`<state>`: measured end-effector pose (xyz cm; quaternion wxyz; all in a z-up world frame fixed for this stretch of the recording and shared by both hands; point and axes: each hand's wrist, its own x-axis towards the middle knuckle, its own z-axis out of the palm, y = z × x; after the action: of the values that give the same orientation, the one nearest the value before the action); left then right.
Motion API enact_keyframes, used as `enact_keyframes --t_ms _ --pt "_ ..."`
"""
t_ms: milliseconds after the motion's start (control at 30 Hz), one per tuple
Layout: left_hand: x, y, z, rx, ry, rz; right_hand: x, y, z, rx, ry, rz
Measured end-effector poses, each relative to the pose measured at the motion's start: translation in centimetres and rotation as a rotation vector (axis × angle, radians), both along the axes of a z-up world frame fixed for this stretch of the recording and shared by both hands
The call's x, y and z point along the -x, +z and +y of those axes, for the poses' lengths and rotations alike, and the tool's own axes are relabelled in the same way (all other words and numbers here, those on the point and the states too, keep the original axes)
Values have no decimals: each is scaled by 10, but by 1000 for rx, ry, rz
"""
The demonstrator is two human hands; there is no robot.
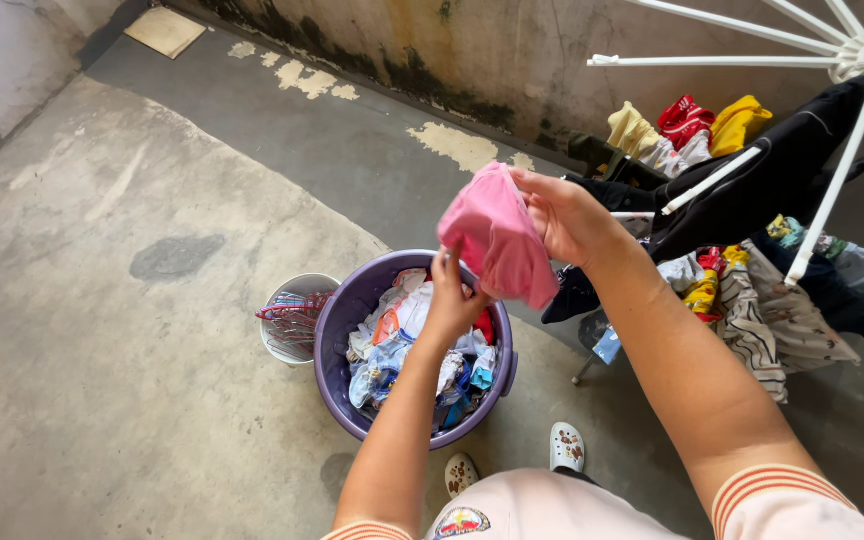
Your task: The person repeatedly picks wet clothes from a purple basin, unfolds them, and hangs them on a white radial drying rack. Items include shirts, pants, and small garments. The person adjusts the rack arms to make space and continues hanging clothes one by one.
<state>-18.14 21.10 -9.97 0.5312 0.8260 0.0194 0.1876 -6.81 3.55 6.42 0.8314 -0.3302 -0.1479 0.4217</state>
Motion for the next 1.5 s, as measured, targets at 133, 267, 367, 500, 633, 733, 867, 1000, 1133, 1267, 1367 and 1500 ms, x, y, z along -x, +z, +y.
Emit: enact_keyframes --t_ms 133,267,367,500,633,733,867,1000,1133,1267,1367,1500 --pt "-20 29 -1 -80 98 -164 -24 -18 -13 70 -56 -3" --pt "-36 51 -14 48 102 120 -47 -48 -28 373 -286 -328" --pt "-46 60 -29 33 202 237 -48 -67 -36 826 -471 -686" --pt "-64 66 -45 -85 261 275 -16 -89 -54 785 -343 -757" --pt "-71 65 -61 -85 245 272 7 -120 -49 798 -358 -921" --pt "-74 68 -64 189 72 310 5 -144 -42 923 -465 -936" --pt "-76 76 -55 889 -417 445 2 -161 -46 991 -436 -876" --pt "-68 84 -43 1413 -447 396 9 -172 -47 743 -158 -26" --pt "-54 77 -31 1596 -433 287 7 -175 -39 162 -239 415" --pt "-30 26 -20 1566 -274 404 -1 -148 -41 -86 -218 371" --pt "-17 -36 -15 1440 -53 617 3 -112 -47 -121 -111 322" --pt "-10 -79 -10 1236 162 747 14 -72 -41 -400 148 316"
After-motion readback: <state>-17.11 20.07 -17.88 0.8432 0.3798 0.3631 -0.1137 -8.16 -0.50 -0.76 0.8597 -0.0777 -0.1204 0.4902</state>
